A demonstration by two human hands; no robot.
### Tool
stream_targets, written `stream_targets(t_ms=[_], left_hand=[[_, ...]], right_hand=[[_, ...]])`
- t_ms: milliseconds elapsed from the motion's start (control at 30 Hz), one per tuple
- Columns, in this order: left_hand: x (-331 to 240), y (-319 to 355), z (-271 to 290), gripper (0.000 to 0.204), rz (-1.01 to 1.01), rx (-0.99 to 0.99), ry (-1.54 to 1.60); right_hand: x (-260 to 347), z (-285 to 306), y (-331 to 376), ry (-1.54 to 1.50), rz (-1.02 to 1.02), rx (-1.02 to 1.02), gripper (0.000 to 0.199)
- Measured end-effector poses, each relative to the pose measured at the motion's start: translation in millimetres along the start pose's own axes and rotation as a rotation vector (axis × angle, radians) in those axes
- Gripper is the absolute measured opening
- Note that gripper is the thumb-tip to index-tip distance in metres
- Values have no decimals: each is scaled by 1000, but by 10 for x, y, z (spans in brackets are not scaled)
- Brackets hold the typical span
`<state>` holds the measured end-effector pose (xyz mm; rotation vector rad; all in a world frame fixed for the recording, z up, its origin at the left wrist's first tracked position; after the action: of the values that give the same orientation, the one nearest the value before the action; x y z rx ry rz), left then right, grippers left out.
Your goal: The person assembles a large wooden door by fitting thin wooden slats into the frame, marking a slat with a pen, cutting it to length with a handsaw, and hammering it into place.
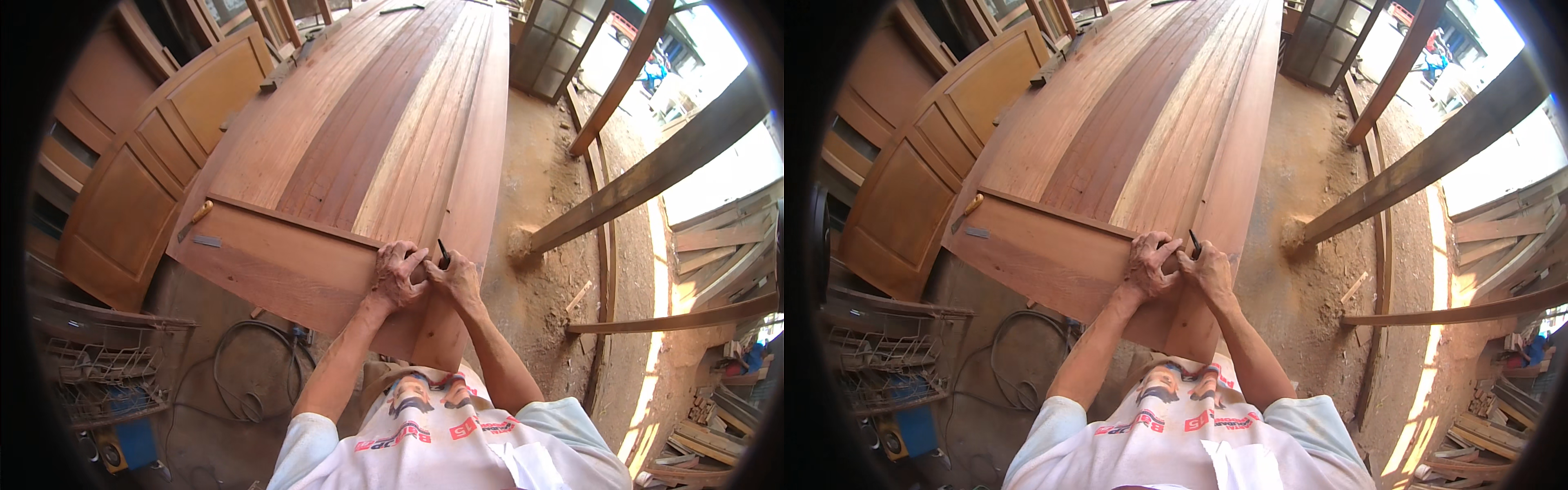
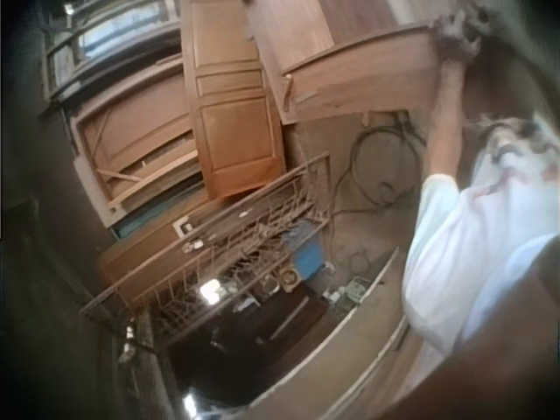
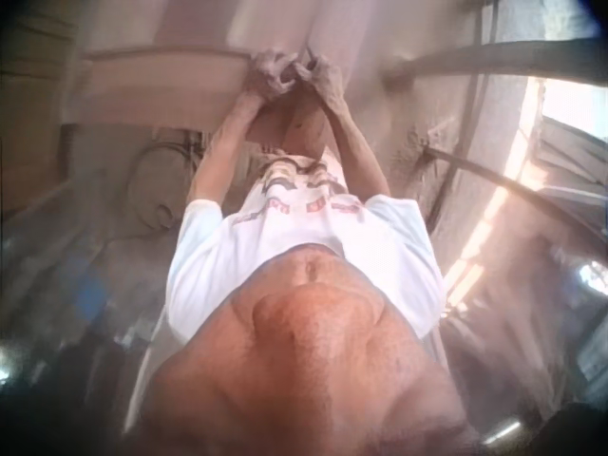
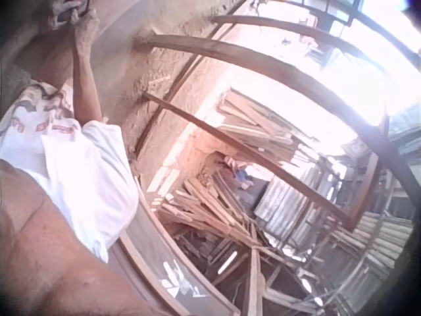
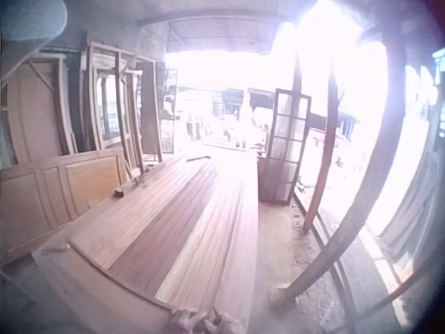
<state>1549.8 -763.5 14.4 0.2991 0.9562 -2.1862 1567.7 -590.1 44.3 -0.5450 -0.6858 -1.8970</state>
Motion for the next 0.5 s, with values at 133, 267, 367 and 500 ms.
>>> stream_targets(t_ms=[133,267,367,500], left_hand=[[-2,-14,20,61,2,-32,9],[-239,-80,82,57,-6,-130,-30],[-439,25,33,50,109,-149,187],[-689,19,172,37,372,-104,259]], right_hand=[[18,1,37,-55,9,-22,47],[46,170,59,-122,99,-76,48],[-3,148,73,-255,115,-6,48],[-6,244,170,-356,117,108,48]])
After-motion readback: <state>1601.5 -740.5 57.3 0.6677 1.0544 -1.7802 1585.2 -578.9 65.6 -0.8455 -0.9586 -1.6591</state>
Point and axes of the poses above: each hand's wrist, its own y-axis away from the middle knuckle, its own z-axis out of the back of the hand, x = y × z, the point moved 1 cm from there along -y, towards the middle knuckle, and after that the axes turned 7 degrees about -z, right-handed, at the moved point
